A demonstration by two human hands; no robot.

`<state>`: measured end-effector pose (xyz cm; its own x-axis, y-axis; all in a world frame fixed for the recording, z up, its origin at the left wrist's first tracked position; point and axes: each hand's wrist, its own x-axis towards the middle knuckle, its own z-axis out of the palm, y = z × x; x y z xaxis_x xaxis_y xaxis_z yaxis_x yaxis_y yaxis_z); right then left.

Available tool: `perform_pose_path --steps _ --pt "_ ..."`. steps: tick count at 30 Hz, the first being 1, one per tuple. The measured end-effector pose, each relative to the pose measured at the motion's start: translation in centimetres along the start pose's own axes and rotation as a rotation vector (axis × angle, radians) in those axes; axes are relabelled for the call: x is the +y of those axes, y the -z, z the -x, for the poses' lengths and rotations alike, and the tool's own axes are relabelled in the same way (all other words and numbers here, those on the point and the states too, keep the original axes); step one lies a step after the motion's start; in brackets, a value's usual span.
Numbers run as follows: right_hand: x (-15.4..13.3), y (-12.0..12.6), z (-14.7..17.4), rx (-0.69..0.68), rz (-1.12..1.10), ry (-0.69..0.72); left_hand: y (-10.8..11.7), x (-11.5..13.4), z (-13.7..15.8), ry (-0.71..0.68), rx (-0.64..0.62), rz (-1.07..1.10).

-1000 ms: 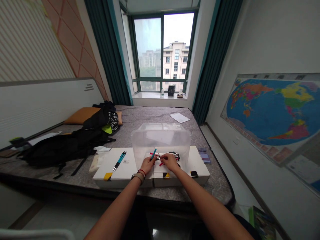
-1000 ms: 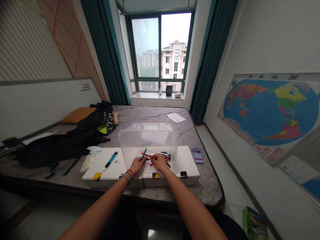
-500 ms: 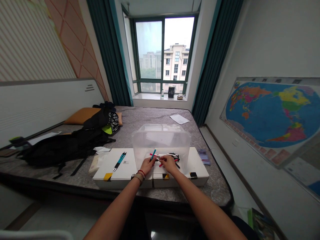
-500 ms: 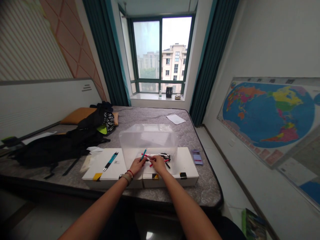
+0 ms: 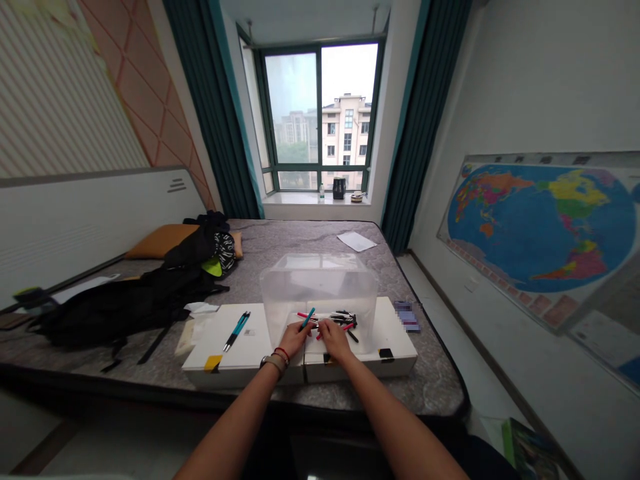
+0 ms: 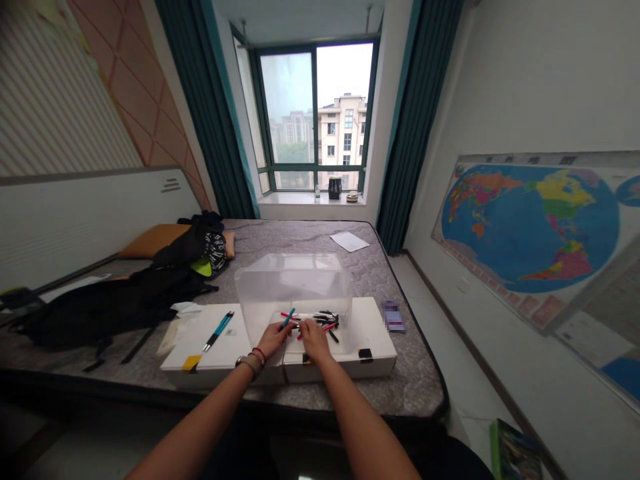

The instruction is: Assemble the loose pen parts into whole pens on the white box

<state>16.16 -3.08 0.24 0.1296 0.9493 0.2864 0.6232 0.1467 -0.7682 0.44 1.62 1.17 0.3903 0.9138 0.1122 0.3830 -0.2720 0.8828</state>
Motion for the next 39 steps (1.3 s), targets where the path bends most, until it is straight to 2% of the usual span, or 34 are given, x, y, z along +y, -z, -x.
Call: perform_pose_path --steps 6,12,18,22,27,32,39 --pt "0.8 0.0 -0.1 0.014 -0.171 -0.042 -0.1 0.0 0.0 -0.003 -0.005 0.022" --pt "0.3 0.5 0.0 -0.013 -0.108 0.010 0.1 -0.5 -0.2 -0.022 -0.003 0.089" --pt "0.1 0.4 0.0 0.006 -0.089 0.017 0.0 -0.3 -0.2 0.079 0.045 0.237" --pt "0.4 0.2 -0.1 -0.002 -0.208 -0.038 0.1 0.0 -0.2 0.137 0.112 0.415" --pt "0.6 0.0 -0.2 -0.025 -0.357 -0.103 0.2 -0.5 -0.4 0.174 0.115 0.457" --pt "0.9 -0.1 -0.3 -0.025 -0.336 -0.093 0.1 -1.0 -0.6 0.142 0.088 0.452" --pt "1.4 -0.5 -0.4 -0.013 -0.152 -0.077 0.1 -1.5 -0.6 0.097 0.092 0.358"
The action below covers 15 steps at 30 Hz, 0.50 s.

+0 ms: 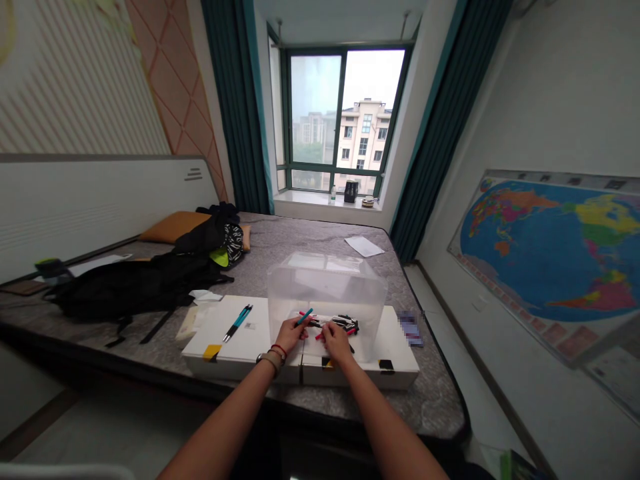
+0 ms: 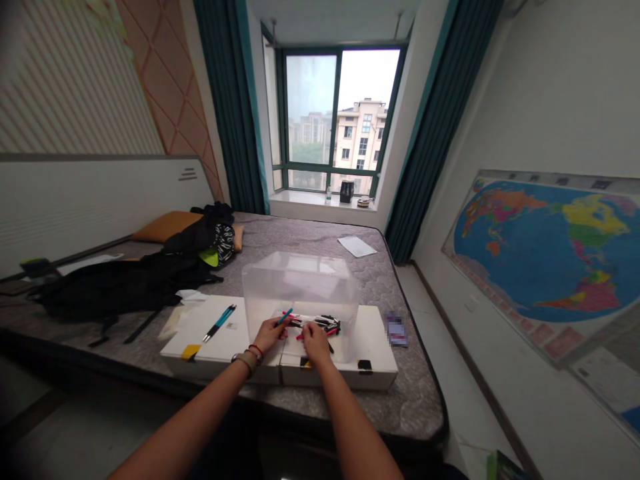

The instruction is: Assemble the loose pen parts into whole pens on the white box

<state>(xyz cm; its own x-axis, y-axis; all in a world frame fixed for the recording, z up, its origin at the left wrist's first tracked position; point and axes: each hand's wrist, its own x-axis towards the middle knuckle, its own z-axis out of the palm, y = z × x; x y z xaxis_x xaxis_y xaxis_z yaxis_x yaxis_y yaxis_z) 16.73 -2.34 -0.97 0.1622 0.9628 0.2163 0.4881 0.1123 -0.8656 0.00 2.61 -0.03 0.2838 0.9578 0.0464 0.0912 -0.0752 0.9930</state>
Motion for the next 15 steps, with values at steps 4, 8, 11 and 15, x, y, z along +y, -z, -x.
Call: perform_pose_path --steps 4,8,11,15 --pt "-0.3 0.1 0.2 -0.003 0.006 0.015 0.0 -0.1 0.0 -0.010 0.016 0.010" --pt "-0.8 0.3 0.4 0.004 -0.066 0.011 -0.1 0.1 0.1 -0.010 0.000 -0.006" --pt "-0.8 0.3 0.4 -0.001 -0.096 -0.001 -0.2 0.3 0.2 -0.022 -0.011 -0.015" --pt "-0.6 0.2 0.3 -0.027 -0.111 -0.030 -0.3 0.9 0.4 -0.032 -0.024 -0.027"
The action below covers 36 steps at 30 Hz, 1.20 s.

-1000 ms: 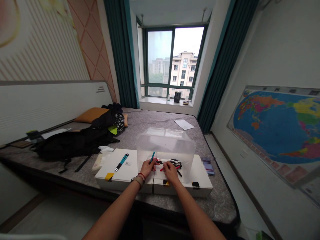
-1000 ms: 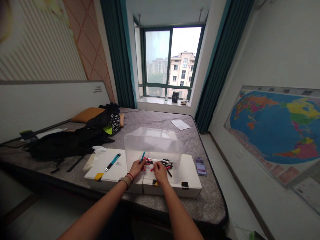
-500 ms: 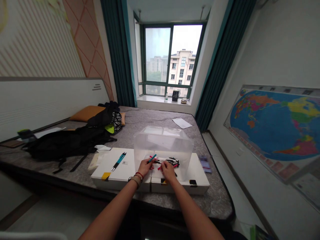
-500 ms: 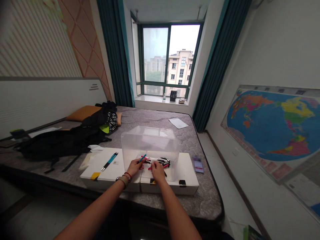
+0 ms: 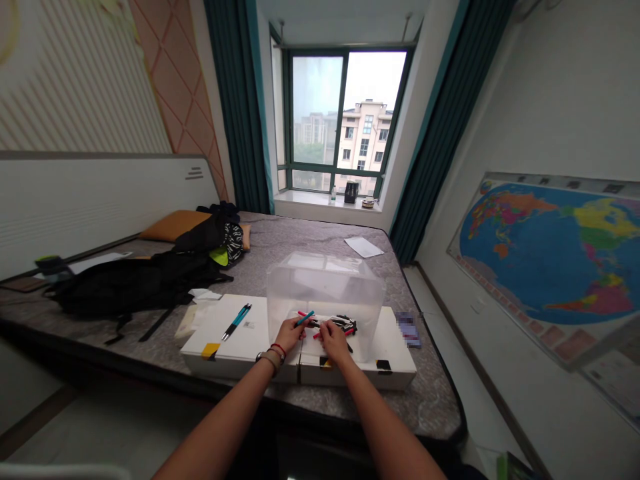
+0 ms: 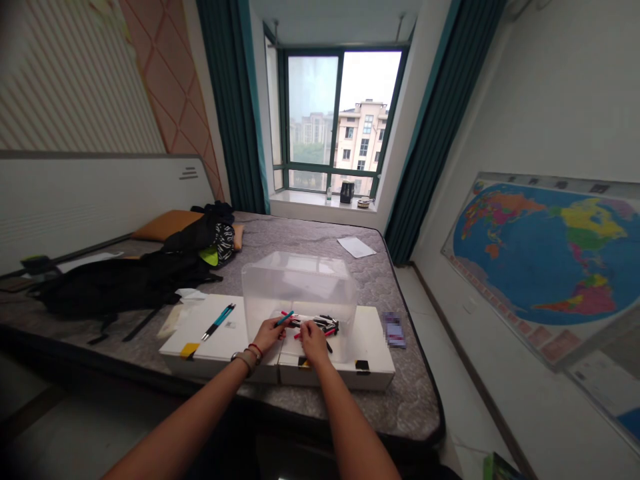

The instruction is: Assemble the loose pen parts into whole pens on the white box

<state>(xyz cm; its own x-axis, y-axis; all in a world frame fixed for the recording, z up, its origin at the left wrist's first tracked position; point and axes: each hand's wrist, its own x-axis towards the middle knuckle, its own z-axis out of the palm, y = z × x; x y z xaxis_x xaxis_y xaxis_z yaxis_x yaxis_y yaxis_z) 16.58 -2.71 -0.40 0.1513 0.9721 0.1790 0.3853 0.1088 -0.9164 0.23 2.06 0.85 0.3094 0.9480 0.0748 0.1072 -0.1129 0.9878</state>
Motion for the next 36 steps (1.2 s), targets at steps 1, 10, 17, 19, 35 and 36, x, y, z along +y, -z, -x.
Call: perform_pose_path --steps 1,10,17,19,35,36 --pt "0.1 0.0 0.0 -0.004 0.000 -0.001 0.0 0.3 0.1 0.004 -0.002 -0.005" --pt "0.3 0.1 -0.2 0.028 -0.180 -0.067 0.1 0.5 0.2 0.043 0.006 0.072" --pt "0.9 0.0 -0.7 0.045 -0.394 -0.123 -0.2 0.6 0.2 0.057 0.038 0.083" --pt "1.2 0.0 -0.8 0.055 -0.449 -0.146 -0.3 0.9 0.3 0.075 0.061 0.091" --pt "2.2 0.3 -1.0 0.060 -0.585 -0.152 -0.2 -0.2 0.0 0.068 0.129 0.246" --pt "2.2 0.3 -0.9 0.056 -0.583 -0.147 -0.3 -0.2 0.1 0.064 0.136 0.244"
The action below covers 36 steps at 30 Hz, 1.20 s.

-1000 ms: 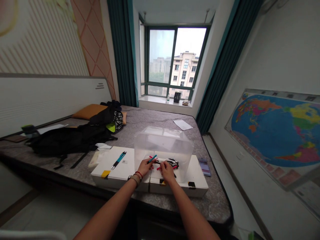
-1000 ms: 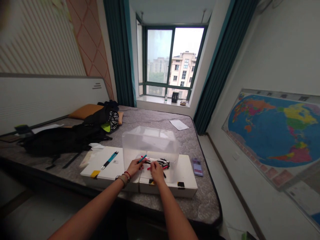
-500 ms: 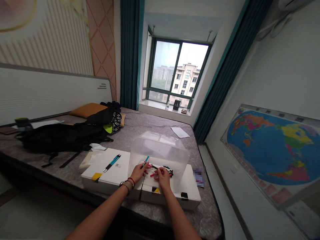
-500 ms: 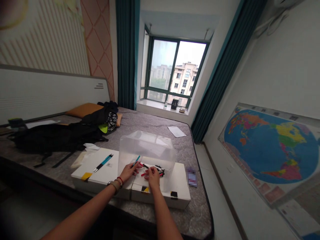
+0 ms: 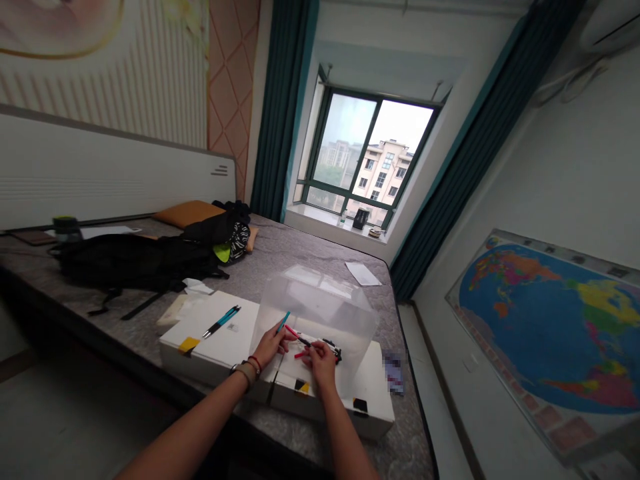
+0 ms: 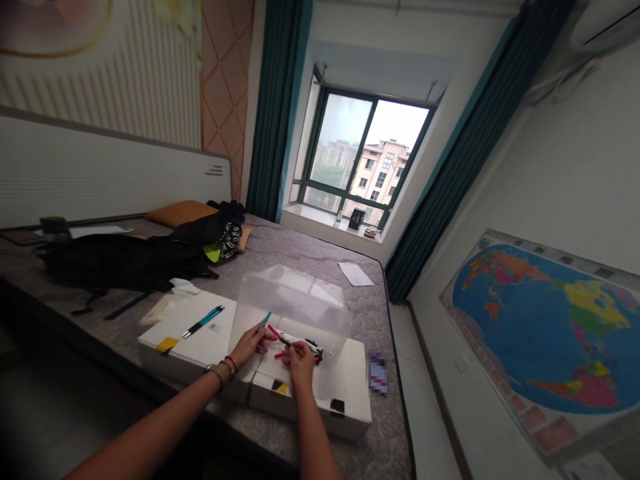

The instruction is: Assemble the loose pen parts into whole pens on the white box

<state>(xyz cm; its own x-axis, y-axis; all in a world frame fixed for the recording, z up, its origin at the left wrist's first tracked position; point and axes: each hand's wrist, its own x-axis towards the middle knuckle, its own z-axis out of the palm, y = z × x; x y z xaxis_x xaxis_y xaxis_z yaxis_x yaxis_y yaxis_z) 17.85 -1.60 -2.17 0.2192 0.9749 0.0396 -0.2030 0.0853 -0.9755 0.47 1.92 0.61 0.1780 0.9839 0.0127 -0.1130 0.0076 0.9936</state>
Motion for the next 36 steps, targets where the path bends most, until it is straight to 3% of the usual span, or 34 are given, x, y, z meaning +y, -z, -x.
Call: perform_pose_path --steps 14,18,26,32,36 --pt "-0.5 0.0 0.3 -0.006 -0.003 0.002 -0.6 0.5 1.3 -0.131 0.011 -0.185" --pt "-0.3 0.0 0.0 -0.019 0.006 -0.001 -0.5 0.4 1.5 -0.162 -0.067 -0.228" --pt "-0.2 -0.3 -0.1 -0.122 0.200 0.016 0.1 0.4 1.3 -0.112 -0.090 -0.036" --pt "-0.5 -0.3 0.0 -0.064 0.211 0.012 0.5 0.4 1.2 -0.029 -0.110 0.145" --pt "-0.8 -0.4 0.1 -0.081 0.210 -0.006 0.4 0.5 1.1 -0.050 -0.151 0.109"
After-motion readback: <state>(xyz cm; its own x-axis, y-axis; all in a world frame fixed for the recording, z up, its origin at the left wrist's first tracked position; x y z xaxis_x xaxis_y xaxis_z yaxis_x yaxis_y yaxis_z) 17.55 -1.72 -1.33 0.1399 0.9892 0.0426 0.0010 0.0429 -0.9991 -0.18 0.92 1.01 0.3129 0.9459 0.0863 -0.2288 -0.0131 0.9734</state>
